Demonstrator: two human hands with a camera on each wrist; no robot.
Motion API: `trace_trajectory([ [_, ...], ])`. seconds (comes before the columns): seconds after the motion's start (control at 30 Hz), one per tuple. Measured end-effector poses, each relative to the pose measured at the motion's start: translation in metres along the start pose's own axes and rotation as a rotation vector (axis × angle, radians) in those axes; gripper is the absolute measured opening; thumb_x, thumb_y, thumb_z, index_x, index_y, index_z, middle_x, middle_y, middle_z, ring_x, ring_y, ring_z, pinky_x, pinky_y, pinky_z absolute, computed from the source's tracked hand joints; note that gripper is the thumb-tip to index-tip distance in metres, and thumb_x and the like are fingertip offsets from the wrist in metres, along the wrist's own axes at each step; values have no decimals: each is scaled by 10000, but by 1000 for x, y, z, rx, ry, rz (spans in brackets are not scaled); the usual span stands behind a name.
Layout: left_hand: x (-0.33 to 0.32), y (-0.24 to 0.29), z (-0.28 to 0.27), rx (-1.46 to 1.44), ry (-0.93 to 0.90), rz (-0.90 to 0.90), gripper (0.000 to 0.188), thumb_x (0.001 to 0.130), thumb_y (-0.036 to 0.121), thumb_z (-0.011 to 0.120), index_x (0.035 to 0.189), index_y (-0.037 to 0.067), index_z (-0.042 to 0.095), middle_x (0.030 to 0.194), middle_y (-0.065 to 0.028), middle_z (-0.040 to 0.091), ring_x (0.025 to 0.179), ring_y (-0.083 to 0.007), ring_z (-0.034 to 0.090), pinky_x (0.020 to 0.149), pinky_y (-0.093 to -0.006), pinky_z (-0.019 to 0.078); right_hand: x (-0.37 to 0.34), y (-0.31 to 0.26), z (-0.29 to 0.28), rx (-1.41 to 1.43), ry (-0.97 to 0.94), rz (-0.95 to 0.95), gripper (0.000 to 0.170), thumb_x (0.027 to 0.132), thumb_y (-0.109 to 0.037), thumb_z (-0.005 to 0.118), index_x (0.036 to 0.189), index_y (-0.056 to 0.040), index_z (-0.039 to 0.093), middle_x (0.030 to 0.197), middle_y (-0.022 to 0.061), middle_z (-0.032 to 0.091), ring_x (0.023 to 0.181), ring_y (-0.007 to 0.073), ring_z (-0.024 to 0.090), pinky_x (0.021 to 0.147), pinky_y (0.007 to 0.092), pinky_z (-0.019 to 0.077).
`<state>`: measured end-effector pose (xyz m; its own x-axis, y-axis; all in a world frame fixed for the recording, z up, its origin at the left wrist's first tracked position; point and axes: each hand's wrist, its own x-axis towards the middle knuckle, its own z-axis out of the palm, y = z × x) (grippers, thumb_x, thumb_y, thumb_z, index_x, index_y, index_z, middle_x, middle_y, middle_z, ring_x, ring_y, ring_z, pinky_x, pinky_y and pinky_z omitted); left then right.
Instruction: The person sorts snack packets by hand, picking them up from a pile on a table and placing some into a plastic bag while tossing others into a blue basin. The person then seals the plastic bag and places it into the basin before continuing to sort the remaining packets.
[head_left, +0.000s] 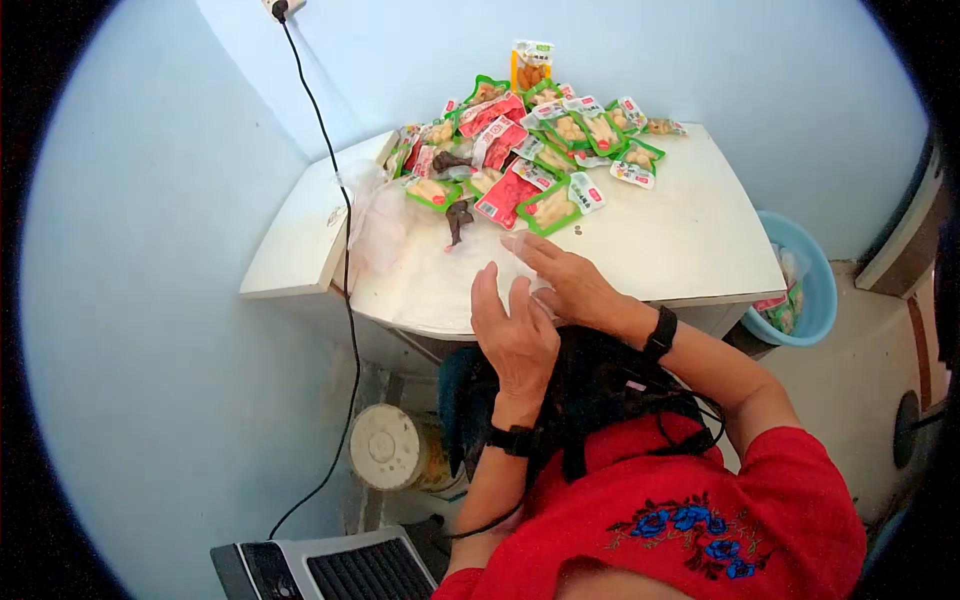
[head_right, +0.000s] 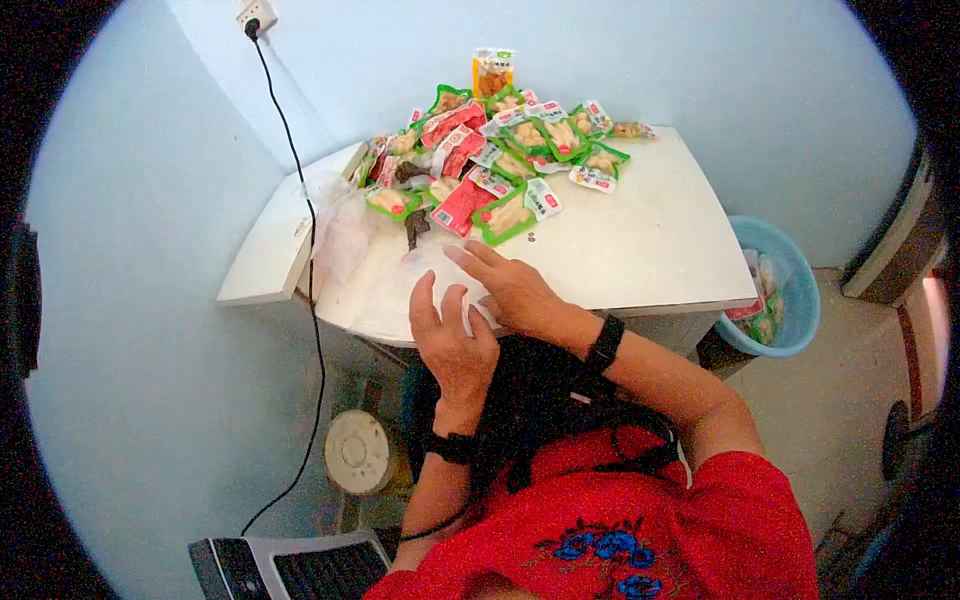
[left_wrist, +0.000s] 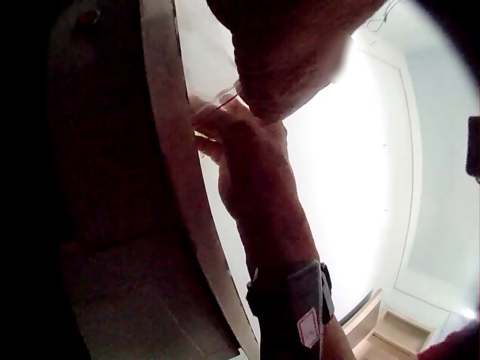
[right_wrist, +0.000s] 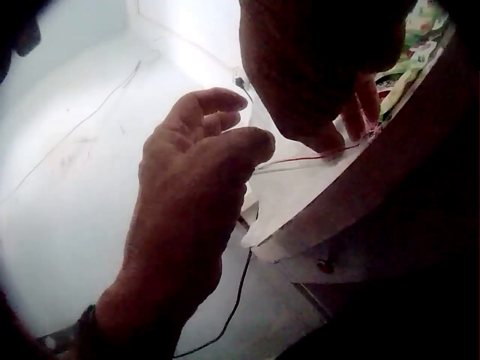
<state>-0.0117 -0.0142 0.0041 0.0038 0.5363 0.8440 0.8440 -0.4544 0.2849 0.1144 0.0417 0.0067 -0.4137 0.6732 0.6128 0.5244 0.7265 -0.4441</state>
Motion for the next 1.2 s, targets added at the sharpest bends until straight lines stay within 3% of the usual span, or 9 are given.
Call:
trace_trajectory([
  [0.17, -3, -2, 4, -34, -74, 3, 303, 736, -42, 547, 1036, 2, 570, 1414, -319, 349, 1350, -509, 276, 1087, -543, 301, 10, -11, -1, 61, -59, 26, 809, 704, 28, 618, 1447, -108, 330, 1304, 206, 519, 1035, 417, 589, 791, 449, 529],
  [0.33, -5, -11, 10, -18, -102, -62, 309, 740, -83, 506, 1040, -35, 564, 1422, -321, 336, 1361, -509, 251, 1099, -543, 286, 15, -14, 1, 68, -106, 82, 797, 734, 41, 599, 1460, -90, 299, 1267, 224, 538, 1023, 414, 595, 787, 450, 526],
  [0.43, -5, -16, 14, -55, -61, -96, 343, 736, -114, 480, 1065, -55, 559, 1421, -307, 350, 1361, -491, 266, 1101, -533, 291, 13, -6, 14, 73, 39, -83, 722, 744, 55, 591, 1421, -64, 368, 1224, 239, 561, 1024, 423, 589, 798, 426, 529],
  [0.53, -1, -26, 15, -24, -32, -61, 332, 770, -98, 476, 1095, -76, 541, 1417, -294, 363, 1348, -478, 300, 1088, -524, 316, 11, 3, 16, 106, -24, -103, 513, 767, 68, 570, 1272, -15, 538, 1087, 207, 648, 905, 337, 665, 737, 358, 550],
  [0.63, -1, -35, 17, 29, -9, -16, 339, 786, -91, 476, 1121, -90, 527, 1417, -285, 370, 1342, -466, 318, 1083, -514, 331, 16, 5, 3, 391, -46, 245, 302, 799, 71, 538, 1076, 24, 647, 917, 144, 695, 744, 202, 690, 647, 290, 547],
  [0.67, -2, -37, 19, 39, 2, -7, 348, 785, -94, 475, 1129, -93, 524, 1418, -282, 373, 1343, -462, 320, 1084, -510, 332, 22, 5, -3, 355, 103, 317, 200, 755, 13, 579, 909, -3, 705, 778, 141, 701, 695, 219, 678, 653, 322, 533],
  [0.77, -4, -37, 25, -21, 11, -49, 365, 775, -110, 463, 1136, -100, 523, 1416, -279, 378, 1348, -451, 321, 1091, -502, 330, 45, 29, -15, 385, 314, 414, 153, 772, -58, 587, 861, -15, 704, 773, 149, 693, 679, 262, 669, 646, 340, 529],
  [0.97, -13, -44, 37, -106, 1, -110, 559, 695, -159, 404, 1247, -104, 472, 1445, -281, 340, 1378, -453, 266, 1136, -499, 257, 91, 76, 3, -234, 107, 106, 327, 764, -302, 684, 930, -20, 668, 872, 186, 668, 872, 336, 653, 731, 409, 525],
  [1.2, -8, -43, 33, -109, -78, -181, 607, 703, -160, 376, 1309, -123, 397, 1479, -288, 260, 1393, -468, 204, 1149, -502, 216, 115, 68, 38, -520, -107, 244, 469, 708, -398, 723, 954, -10, 634, 914, 209, 649, 910, 346, 651, 745, 461, 521],
])
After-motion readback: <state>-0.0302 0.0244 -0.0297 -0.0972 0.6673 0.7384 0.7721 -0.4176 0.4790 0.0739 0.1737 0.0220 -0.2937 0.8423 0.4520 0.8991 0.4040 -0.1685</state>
